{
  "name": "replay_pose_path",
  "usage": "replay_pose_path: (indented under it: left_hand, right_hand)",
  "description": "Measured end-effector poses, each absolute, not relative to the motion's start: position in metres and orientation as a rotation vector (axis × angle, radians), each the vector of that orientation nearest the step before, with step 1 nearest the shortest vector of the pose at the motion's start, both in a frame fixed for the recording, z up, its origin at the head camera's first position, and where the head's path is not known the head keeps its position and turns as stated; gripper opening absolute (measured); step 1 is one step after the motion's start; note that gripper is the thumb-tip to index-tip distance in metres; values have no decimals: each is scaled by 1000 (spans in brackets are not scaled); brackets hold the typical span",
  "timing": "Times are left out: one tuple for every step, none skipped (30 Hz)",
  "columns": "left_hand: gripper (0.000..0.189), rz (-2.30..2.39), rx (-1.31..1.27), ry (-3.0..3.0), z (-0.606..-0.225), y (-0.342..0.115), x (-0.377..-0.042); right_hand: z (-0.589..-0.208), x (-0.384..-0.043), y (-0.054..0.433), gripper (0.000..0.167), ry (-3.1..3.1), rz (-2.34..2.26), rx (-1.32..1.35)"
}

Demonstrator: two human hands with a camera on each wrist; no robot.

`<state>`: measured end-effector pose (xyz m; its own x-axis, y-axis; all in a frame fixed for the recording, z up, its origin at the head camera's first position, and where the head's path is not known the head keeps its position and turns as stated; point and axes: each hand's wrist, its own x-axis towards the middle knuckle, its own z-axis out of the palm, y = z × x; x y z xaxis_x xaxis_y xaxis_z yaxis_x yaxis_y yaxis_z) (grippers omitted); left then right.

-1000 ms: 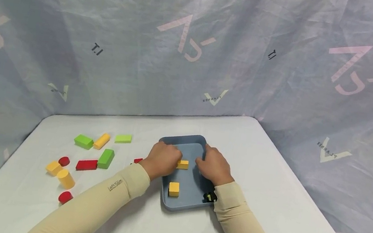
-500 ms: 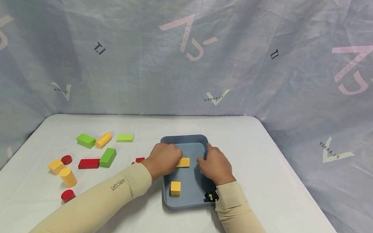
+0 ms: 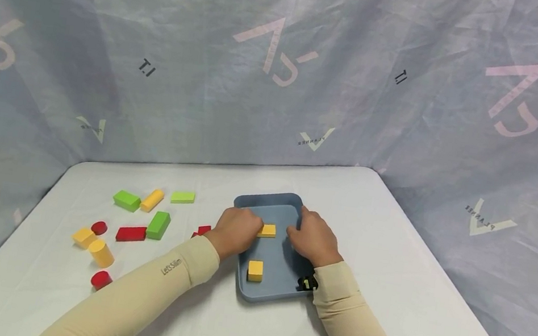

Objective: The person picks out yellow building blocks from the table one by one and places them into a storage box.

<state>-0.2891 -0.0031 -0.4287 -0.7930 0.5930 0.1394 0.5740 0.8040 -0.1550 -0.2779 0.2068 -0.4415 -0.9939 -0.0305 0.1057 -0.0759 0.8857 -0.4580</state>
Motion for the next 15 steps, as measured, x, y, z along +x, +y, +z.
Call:
replay_pose_path:
  left_hand:
    - [11,154,-920,-2811,-429,-3,-289]
    - [11,156,-925,-2808,-429,-4,-289]
    - [11,163,-929,-2806,-429,-4,-289]
    - [11,182,-934,-2804,-429,-3,-289]
    - [11,195,-938,-2800,-429,-3,-289]
    - [10,211,-941,-2796,-428,-3,-288]
    - [10,230,-942,-2788,-428,-2,-287]
    - [9,251,-943,-2778,-428,-2,-287]
    - [10,268,-941,-2772,-429,-1,-286]
    - [10,283,-940,-2763,-429,0,-285]
    - [10,290,-938,-2755,-430,0,-285]
    - [10,296,-938,-2747,-432,0,-285]
    - [11,298,-937,-2742,-433,1,-285]
    - [11,298,-936,-2739,-434,1,-285]
    - [11,295,-933,-2739,-435,1,-284]
  right_hand:
    - [-441,-278,207,72,-2958,730,87]
    - [-441,-278,207,73,-2959,734,89]
    - [-441,-278,207,73,-2961,734,92]
    - [-440,-278,207,73,-2962,734,95]
    - [-440,-278,208,73,-2961,736,96]
    - [-440,-279,208,73,-2961,736,98]
    - [-440,-280,208,73,-2962,738,98]
    - [-440,-280,209,74,-2962,739,98]
    - [-440,-280,209,74,-2963,742,101]
    - [-441,-281,209,74,-2962,743,103]
    - [-441,-281,209,74,-2963,746,102]
    - [-441,-280,209,74,-2966,745,100]
    - [-442,-280,210,73,-2968,744,101]
    - [-442,-280,210,73,-2972,743,103]
    - [-442,-280,210,73,-2976,743,102]
